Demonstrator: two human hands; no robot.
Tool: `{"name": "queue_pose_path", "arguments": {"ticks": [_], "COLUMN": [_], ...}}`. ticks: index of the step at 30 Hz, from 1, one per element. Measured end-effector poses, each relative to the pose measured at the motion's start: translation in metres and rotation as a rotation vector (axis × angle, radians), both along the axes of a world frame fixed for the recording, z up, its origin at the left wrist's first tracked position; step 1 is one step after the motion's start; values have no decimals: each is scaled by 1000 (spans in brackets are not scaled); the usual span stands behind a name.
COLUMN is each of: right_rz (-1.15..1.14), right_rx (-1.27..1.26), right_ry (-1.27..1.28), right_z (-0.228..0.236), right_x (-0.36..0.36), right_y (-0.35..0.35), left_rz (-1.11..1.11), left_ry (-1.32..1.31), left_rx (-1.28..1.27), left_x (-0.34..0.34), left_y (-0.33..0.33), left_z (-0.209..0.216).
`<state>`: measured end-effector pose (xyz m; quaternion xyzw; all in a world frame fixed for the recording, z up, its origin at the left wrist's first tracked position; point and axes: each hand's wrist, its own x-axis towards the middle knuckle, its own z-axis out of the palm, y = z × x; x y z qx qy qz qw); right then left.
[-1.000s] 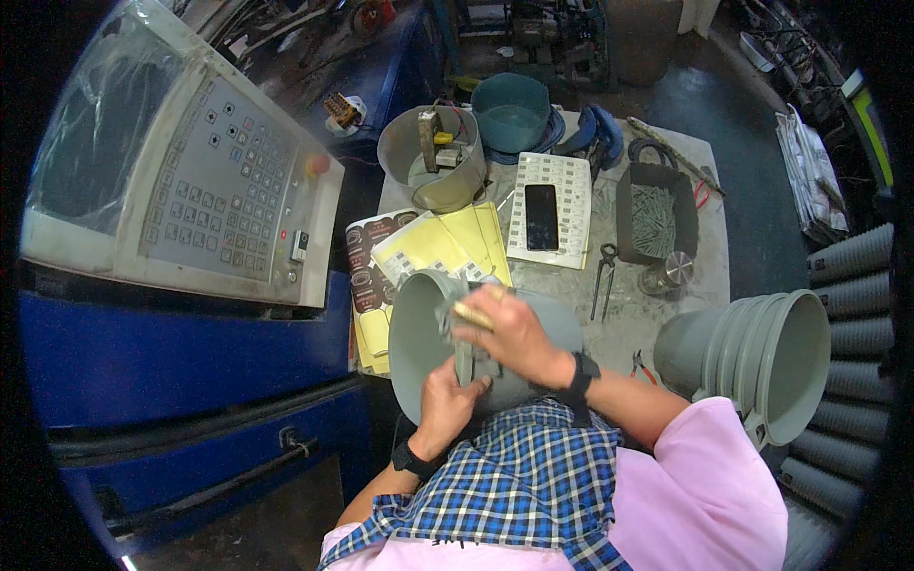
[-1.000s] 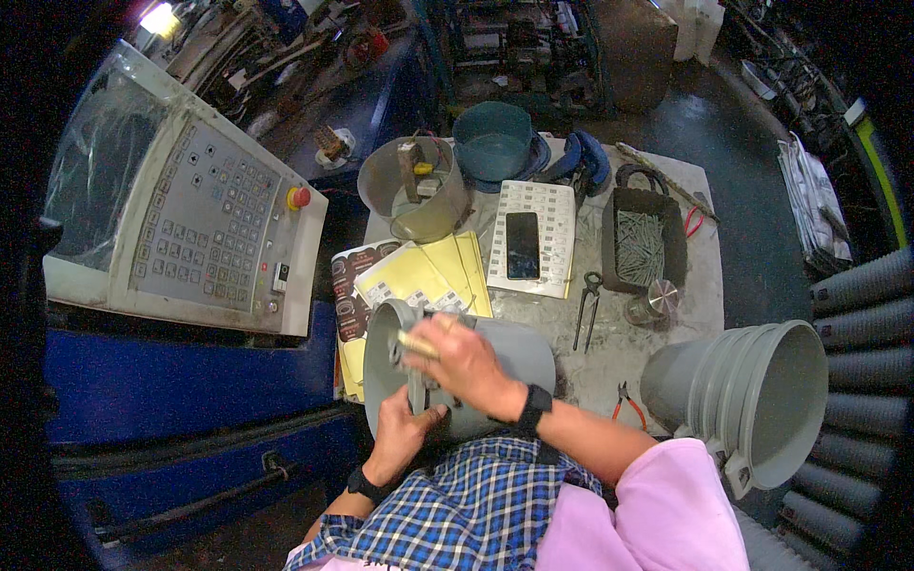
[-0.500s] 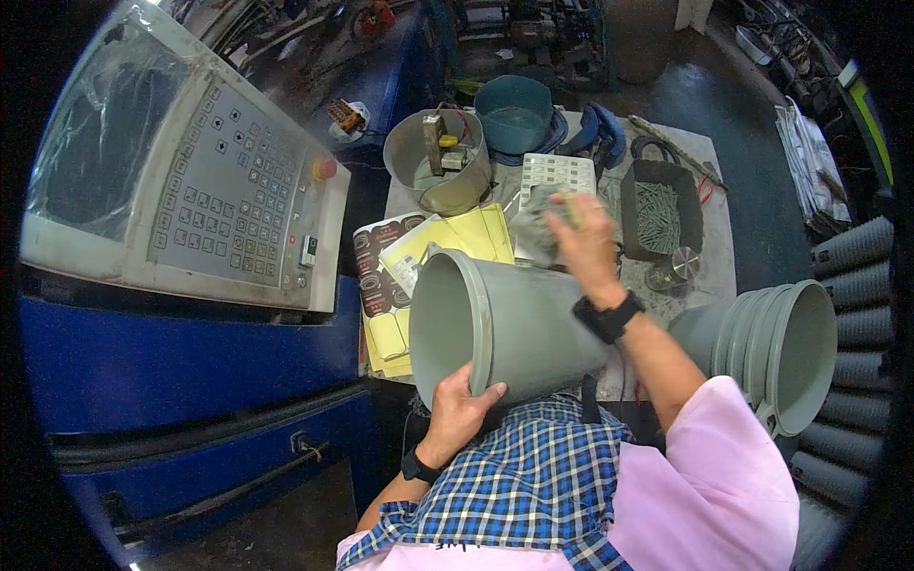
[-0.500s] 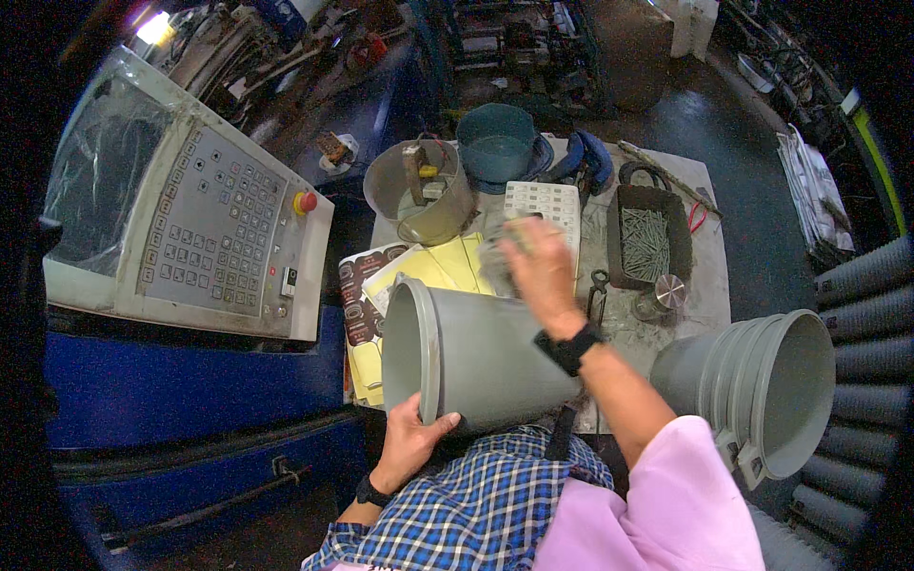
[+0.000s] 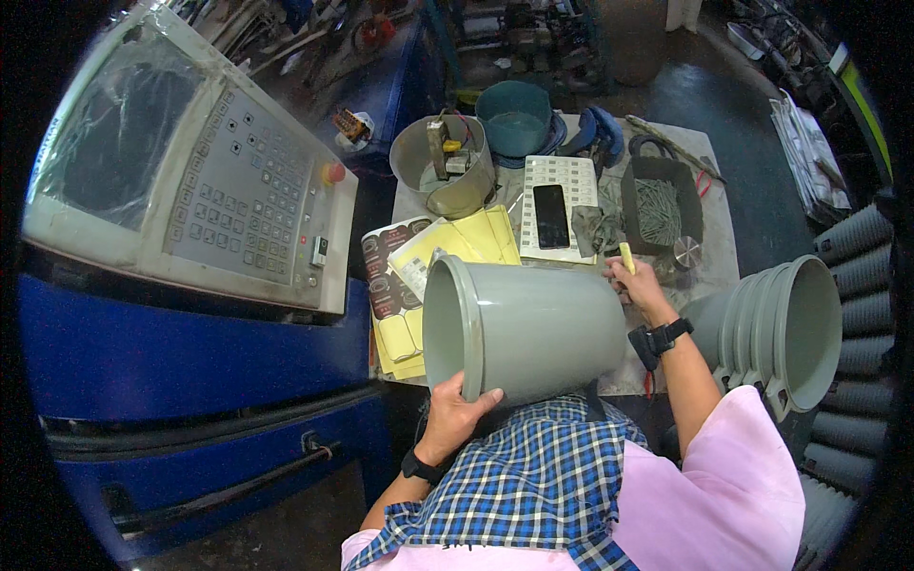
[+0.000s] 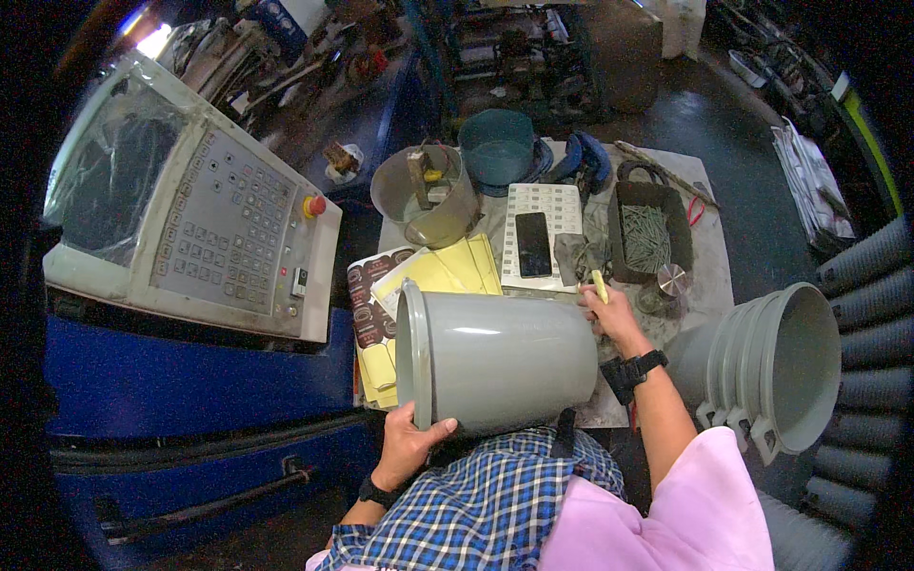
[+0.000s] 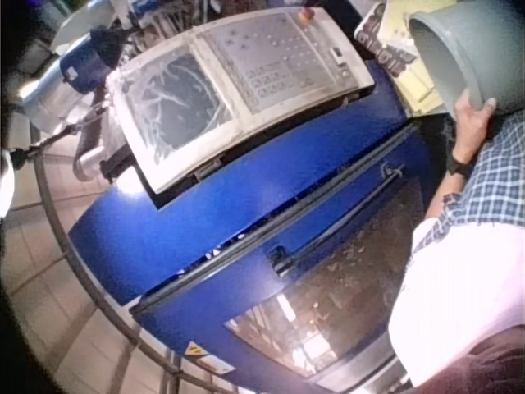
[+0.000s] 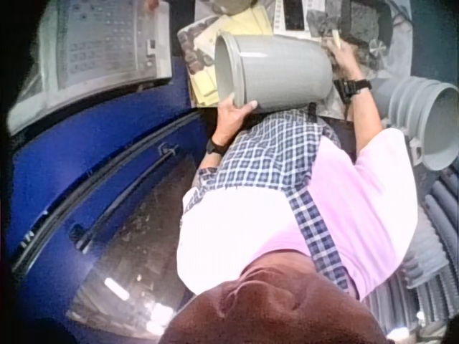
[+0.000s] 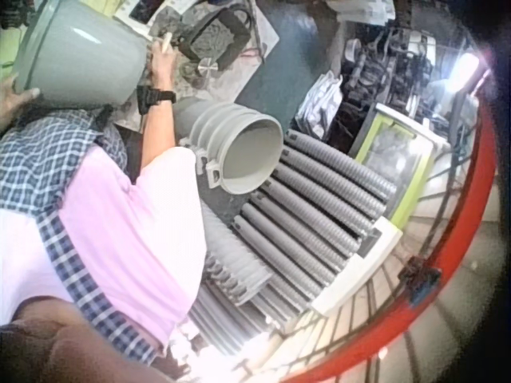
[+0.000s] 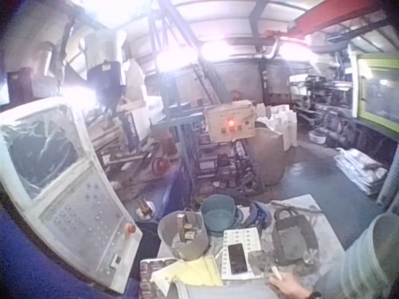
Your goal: The person retrieves gray plastic buckets from a machine, trims excess plastic from the rim and handle using pliers and a scraper, applies a label to the side, and stacks the finished buckets. The process is repeated for several buckets.
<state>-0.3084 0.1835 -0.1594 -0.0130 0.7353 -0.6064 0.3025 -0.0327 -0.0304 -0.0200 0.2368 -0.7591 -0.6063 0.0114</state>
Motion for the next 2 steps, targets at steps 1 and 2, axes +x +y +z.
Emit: {"name": "queue_pose_path", "arguments": {"ticks": [1,2], "right_rz": [-22,-24], "right_rx": [21,17], "right_ry": [19,23], "right_z": [-2,-4], "right_x": [1,2], "right_y": [1,0], "left_rz": [10,18], "left_ry": [10,5], "left_rx": [0,-24], "left_x": [3,7], "left_y": [-1,-3], "left_z": [-1,-1]}}
